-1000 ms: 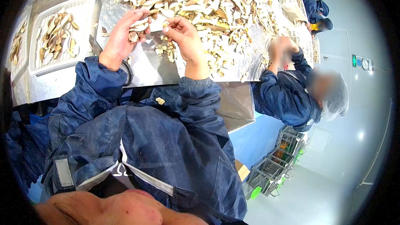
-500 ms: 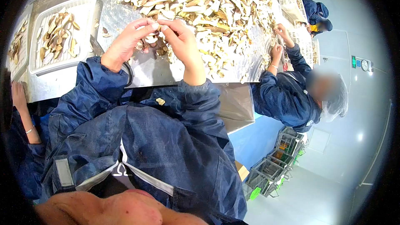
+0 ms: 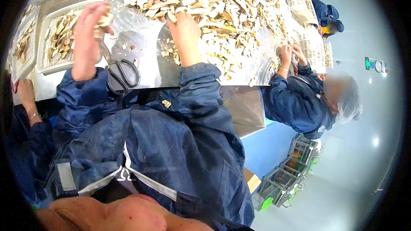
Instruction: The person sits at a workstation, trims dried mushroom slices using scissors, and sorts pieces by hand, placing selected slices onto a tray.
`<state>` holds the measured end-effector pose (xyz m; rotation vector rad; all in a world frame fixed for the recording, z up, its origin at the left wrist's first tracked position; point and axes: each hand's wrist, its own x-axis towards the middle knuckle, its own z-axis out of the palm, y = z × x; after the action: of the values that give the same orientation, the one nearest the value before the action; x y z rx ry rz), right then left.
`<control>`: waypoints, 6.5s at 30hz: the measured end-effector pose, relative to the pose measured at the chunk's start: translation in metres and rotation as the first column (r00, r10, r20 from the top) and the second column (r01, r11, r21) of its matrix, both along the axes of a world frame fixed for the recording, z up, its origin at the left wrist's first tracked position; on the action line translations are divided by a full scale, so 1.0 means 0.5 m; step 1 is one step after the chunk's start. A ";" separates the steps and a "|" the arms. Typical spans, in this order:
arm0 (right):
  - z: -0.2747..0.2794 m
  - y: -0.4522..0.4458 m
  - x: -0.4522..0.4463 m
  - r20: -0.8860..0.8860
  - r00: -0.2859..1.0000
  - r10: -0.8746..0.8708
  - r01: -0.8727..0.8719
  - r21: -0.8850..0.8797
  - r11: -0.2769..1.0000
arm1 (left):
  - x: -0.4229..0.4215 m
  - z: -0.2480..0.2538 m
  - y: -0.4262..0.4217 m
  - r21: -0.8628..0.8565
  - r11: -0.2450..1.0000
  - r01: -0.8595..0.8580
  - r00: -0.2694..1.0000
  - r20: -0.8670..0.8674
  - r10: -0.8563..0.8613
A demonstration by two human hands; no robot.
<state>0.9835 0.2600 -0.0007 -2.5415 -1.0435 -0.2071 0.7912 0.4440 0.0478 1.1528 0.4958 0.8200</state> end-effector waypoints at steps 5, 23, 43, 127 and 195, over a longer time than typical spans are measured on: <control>0.009 -0.036 -0.024 -0.045 0.999 0.024 -0.023 0.026 0.999 | -0.102 -0.060 0.202 0.608 0.707 -0.362 0.839 -0.118 0.531; 0.090 -0.064 -0.087 -0.833 0.406 0.376 0.324 0.515 0.794 | -0.080 -0.040 0.051 0.266 0.962 0.054 0.981 -0.196 -0.001; 0.010 0.006 -0.038 -0.321 0.910 0.263 -0.113 0.419 0.901 | -0.010 -0.139 -0.098 -0.485 0.522 0.701 0.712 0.511 -0.482; 0.033 0.001 -0.076 -0.300 0.953 0.038 -0.045 -0.017 0.999 | 0.019 -0.165 -0.050 -0.546 0.681 0.488 0.870 0.363 -0.333; 0.044 0.019 -0.120 -0.768 0.286 0.572 0.003 0.598 0.801 | 0.023 -0.133 -0.071 -0.410 0.723 0.556 0.828 0.195 -0.526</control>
<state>0.9235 0.2698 0.0212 -1.4195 -0.7518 0.9251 0.8029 0.4084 -0.0187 0.7621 0.2440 0.1998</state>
